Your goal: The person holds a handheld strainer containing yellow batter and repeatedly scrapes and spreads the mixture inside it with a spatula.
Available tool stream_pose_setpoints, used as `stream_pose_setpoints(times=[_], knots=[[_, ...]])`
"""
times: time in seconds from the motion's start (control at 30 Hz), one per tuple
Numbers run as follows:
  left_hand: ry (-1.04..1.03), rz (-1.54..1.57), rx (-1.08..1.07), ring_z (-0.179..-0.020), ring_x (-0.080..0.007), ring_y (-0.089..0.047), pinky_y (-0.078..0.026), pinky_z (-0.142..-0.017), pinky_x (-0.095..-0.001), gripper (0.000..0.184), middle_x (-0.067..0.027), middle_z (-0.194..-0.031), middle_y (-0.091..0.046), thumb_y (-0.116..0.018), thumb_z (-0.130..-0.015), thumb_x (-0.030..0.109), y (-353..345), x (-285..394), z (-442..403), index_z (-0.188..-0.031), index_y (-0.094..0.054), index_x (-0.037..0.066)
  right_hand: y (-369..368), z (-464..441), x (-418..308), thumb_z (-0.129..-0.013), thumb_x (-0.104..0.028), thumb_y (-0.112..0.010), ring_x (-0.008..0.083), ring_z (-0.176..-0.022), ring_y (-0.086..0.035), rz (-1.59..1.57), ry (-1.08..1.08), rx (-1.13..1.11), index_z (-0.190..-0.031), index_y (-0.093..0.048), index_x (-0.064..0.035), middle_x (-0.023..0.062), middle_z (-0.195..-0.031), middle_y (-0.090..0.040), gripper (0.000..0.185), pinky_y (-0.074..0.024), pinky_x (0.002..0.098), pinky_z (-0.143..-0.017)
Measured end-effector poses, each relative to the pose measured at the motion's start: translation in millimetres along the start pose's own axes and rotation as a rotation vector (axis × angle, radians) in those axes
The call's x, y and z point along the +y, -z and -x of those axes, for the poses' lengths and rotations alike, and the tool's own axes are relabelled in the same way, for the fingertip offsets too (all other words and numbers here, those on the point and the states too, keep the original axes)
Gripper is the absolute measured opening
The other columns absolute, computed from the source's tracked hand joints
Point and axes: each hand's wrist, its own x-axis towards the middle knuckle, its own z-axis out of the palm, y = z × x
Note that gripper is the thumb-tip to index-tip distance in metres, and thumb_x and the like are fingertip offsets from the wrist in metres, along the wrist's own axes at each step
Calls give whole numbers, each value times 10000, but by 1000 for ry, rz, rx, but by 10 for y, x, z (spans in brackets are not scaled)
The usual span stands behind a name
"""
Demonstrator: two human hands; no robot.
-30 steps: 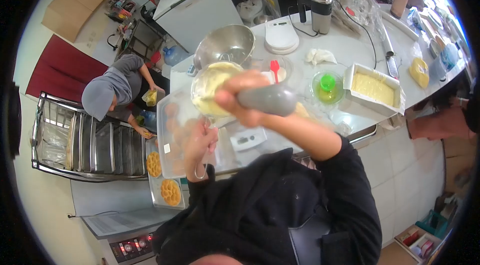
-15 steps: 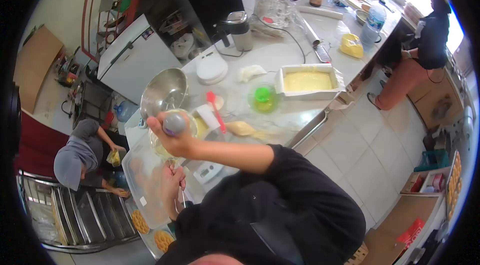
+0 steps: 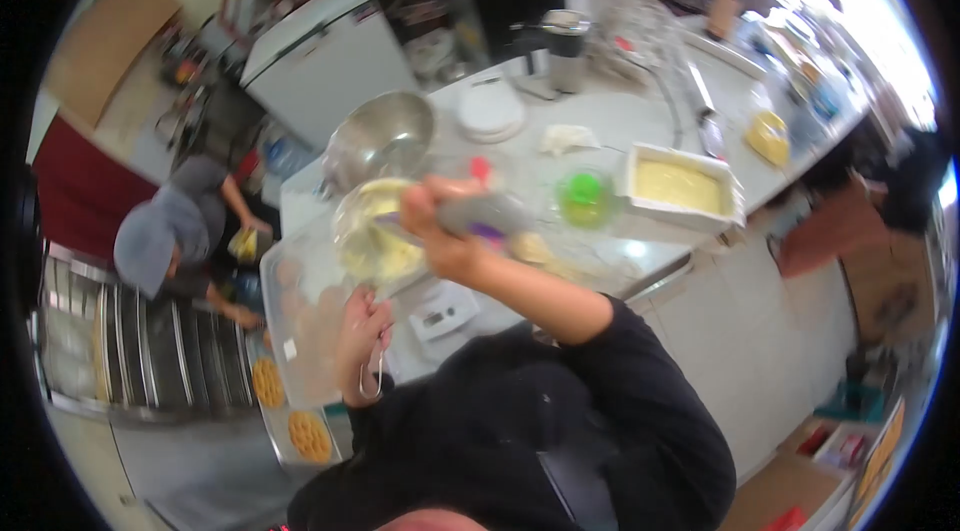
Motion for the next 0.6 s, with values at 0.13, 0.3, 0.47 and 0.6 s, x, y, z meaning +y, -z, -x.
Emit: stream_pose_setpoints(times=[0.13, 0.3, 0.47, 0.6], knots=[[-15, -8, -10, -359, -94, -420, -318, -314, -204, 195, -47, -540, -424, -496, -803, 97, -15, 62, 15, -831, -316, 27, -133, 15, -176, -891, -244, -391, 112, -369, -261, -124, 206, 2, -607, -329, -54, 10, -437, -285, 348, -244, 279, -377], [-2, 91, -27, -358, -103, -428, -320, -310, -214, 186, -62, -542, -441, -482, -805, 75, -16, -70, -31, -809, -300, 36, -84, -138, -345, -902, -238, -362, 103, -367, -260, -68, 393, 108, -610, -306, -71, 9, -442, -298, 340, -232, 260, -372], [-14, 131, -9, -356, -97, -427, -316, -307, -209, 187, -51, -540, -437, -474, -809, 68, -65, -50, -16, -802, -289, 47, -72, -94, -231, -907, -260, -337, 102, -362, -244, -26, 487, 207, -605, -292, -86, -1, -446, -294, 352, -204, 251, -360], [1, 136, -109, -354, -92, -426, -318, -305, -207, 202, -45, -543, -432, -477, -812, 67, -75, -28, -3, -792, -276, 59, -103, -159, -114, -906, -265, -338, 105, -356, -245, -101, 529, 118, -601, -280, -86, -2, -436, -287, 359, -213, 250, -356]])
